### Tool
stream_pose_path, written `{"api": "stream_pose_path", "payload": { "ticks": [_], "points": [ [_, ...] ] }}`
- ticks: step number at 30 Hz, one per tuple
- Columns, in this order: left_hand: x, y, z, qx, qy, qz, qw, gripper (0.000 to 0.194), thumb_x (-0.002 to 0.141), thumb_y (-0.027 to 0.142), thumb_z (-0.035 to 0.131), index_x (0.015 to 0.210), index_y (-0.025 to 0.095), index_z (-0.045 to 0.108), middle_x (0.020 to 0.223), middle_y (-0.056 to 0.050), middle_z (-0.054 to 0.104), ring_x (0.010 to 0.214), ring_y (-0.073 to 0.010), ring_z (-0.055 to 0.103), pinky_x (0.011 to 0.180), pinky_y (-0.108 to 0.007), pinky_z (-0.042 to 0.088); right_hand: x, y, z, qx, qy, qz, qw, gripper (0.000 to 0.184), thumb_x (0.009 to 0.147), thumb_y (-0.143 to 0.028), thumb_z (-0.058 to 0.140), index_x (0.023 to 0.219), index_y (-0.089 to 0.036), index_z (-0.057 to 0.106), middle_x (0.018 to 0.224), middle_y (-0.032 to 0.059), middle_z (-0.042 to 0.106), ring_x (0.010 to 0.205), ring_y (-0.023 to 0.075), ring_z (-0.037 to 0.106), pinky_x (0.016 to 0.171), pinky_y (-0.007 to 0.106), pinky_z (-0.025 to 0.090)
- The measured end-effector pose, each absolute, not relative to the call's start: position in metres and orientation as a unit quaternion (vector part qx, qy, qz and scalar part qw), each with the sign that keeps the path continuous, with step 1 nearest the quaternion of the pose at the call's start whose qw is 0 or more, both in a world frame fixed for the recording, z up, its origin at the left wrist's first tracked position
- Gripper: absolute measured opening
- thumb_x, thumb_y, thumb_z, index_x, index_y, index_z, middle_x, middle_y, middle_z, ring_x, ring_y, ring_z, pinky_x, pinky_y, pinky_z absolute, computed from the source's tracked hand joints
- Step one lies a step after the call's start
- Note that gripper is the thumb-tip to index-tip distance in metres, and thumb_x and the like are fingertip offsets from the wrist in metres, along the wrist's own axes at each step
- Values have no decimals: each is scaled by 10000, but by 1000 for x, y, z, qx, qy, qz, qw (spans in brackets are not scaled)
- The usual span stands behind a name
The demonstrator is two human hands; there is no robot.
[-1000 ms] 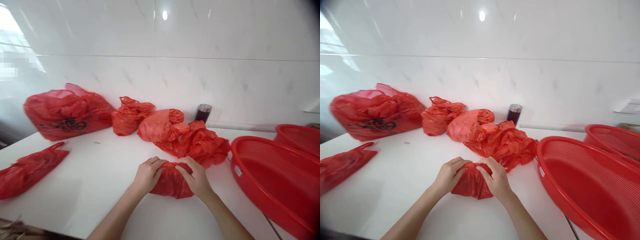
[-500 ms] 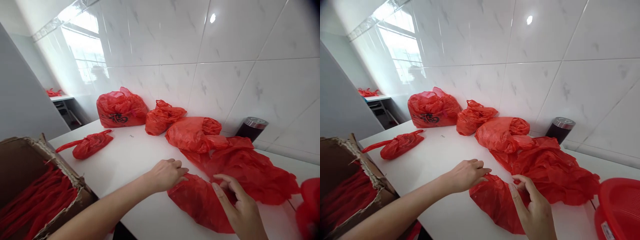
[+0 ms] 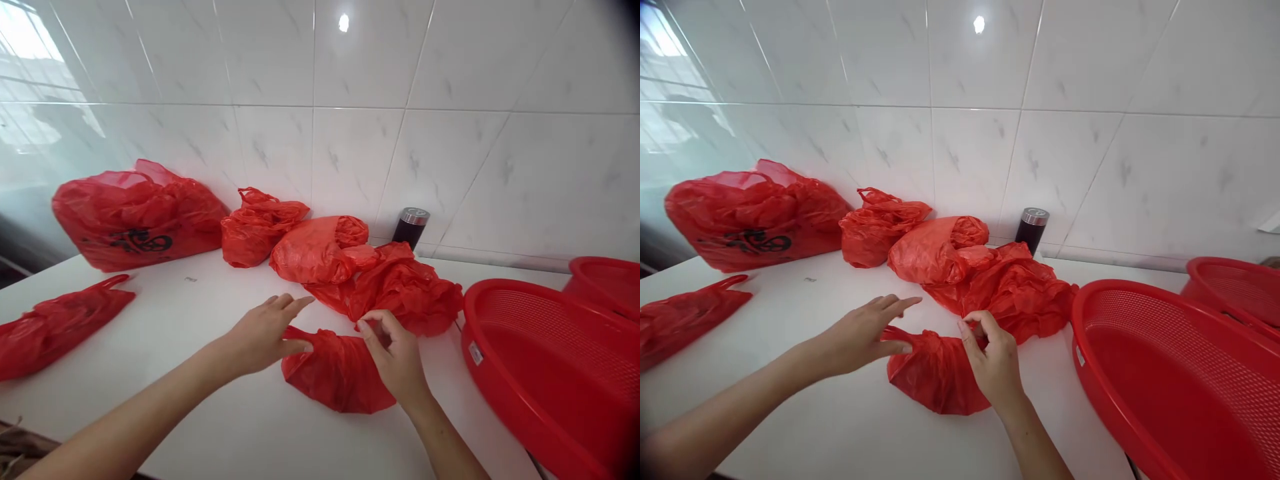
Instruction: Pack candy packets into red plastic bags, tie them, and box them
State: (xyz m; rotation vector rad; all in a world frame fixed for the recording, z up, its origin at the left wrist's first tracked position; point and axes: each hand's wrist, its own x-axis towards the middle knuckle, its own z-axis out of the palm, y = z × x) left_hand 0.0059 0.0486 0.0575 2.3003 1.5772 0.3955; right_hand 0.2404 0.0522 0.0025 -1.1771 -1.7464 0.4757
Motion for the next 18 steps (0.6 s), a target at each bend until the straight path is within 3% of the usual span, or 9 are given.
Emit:
{"api": "stream_pose_path", "payload": {
  "ticks": [1, 3, 5, 7, 11, 16, 18],
  "points": [
    [16, 48, 53, 817, 535, 153, 152, 705, 735, 481, 696, 1380, 305, 473, 1172, -94, 641, 1049, -316, 562, 884, -446, 431, 240, 52, 2, -472, -720, 198, 468, 210, 928, -395, 489, 878, -220, 594, 584, -33, 510, 525, 120, 491, 513, 219, 414],
    [32, 46, 46, 836, 487, 164, 190, 546, 737, 397, 709, 1259, 292, 588, 1171, -83, 650, 1059, -310, 559, 919, -445, 409, 240, 50, 2, -457, -732, 198, 465, 206, 928, -390, 488, 887, -219, 596, 572, -39, 489, 504, 115, 470, 499, 217, 410],
    [37, 44, 44, 829, 476, 161, 247, 252, 793, 307, 635, 1033, 261, 696, 968, -51, 703, 900, -262, 607, 828, -384, 441, 240, 49, 3, -458, -723, 187, 481, 211, 923, -398, 494, 904, -217, 601, 615, -20, 543, 535, 123, 512, 521, 220, 438],
    [24, 42, 50, 801, 501, 160, 286, 135, 816, 288, 585, 840, 233, 706, 760, -12, 681, 704, -199, 593, 654, -300, 446, 243, 49, 4, -478, -697, 175, 505, 226, 911, -420, 509, 915, -216, 607, 699, 11, 611, 596, 140, 566, 554, 225, 471],
    [-43, 32, 80, 717, 575, 185, 348, 228, 821, 401, 573, 747, 204, 660, 624, 34, 584, 547, -134, 491, 478, -229, 359, 250, 52, 3, -506, -669, 176, 515, 257, 881, -466, 539, 890, -220, 612, 696, 22, 629, 576, 145, 574, 495, 210, 469],
    [-137, 13, 106, 613, 665, 210, 371, 308, 784, 477, 615, 712, 177, 626, 613, 29, 575, 534, -124, 498, 484, -221, 375, 247, 51, -1, -493, -698, 169, 491, 266, 865, -493, 540, 863, -239, 621, 682, 7, 633, 532, 132, 573, 462, 195, 470],
    [-172, 7, 106, 571, 709, 249, 331, 341, 734, 498, 667, 706, 159, 639, 617, 25, 614, 553, -128, 544, 499, -208, 405, 244, 50, -2, -500, -700, 166, 482, 276, 867, -503, 531, 853, -243, 623, 686, 7, 632, 522, 130, 564, 456, 198, 467]
  ]
}}
